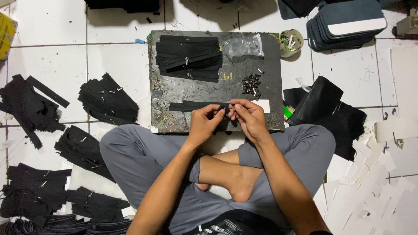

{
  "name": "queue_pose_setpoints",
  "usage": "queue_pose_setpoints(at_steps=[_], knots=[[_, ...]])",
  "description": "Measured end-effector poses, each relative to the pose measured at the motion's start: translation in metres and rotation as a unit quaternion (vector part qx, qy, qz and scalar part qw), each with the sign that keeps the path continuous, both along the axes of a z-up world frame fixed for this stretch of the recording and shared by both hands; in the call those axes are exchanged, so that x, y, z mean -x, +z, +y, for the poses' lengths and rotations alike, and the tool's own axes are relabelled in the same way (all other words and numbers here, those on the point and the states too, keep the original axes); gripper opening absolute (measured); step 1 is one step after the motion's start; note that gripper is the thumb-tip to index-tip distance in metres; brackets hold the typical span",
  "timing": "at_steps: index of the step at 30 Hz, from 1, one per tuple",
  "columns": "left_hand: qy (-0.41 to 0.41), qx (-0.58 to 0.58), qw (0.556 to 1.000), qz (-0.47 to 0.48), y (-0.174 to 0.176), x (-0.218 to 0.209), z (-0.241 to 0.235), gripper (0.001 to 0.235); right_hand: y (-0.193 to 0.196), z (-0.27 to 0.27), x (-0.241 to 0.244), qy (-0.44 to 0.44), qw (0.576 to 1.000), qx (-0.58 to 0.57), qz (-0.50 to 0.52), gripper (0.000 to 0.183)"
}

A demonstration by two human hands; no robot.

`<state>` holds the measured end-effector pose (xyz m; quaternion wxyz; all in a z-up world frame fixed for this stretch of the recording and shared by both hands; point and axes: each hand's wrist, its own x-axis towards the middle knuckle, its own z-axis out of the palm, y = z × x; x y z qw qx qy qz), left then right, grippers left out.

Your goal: The person sits cross-legged on the floor and assembles black fabric straps, folding the strap ends and attaching metal swivel clasp hardware to each strap by hand, placing finished straps on the board and picking up new strap pieces from the floor.

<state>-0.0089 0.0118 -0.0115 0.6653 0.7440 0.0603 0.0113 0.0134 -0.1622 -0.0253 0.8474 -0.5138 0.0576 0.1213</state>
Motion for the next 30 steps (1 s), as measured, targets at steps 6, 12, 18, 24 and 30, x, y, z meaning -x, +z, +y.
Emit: queue_pose_setpoints(at_steps=[6, 12, 18, 24, 30], knots=[[0.0, -0.011, 1.0, 0.012, -0.006, -0.002, 0.005, 0.009, -0.003, 0.003, -0.002, -0.003, 1.0, 0.005, -0.013, 0.025], [0.008, -0.023, 1.0, 0.0, 0.003, -0.003, 0.004, 0.009, -0.018, 0.001, 0.0, -0.005, 0.999, 0.032, -0.015, 0.019], [0.003, -0.046, 0.999, -0.01, 0.001, -0.002, 0.003, 0.01, -0.019, 0.002, 0.001, 0.001, 0.999, 0.046, -0.02, 0.02], [0.003, -0.049, 0.998, -0.024, 0.003, -0.002, 0.003, 0.011, -0.01, 0.002, 0.0, 0.02, 0.995, 0.082, -0.053, 0.019], [-0.006, -0.061, 0.997, -0.04, 0.001, -0.002, 0.003, 0.01, 0.007, 0.0, -0.004, 0.047, 0.983, 0.144, -0.107, 0.016]])
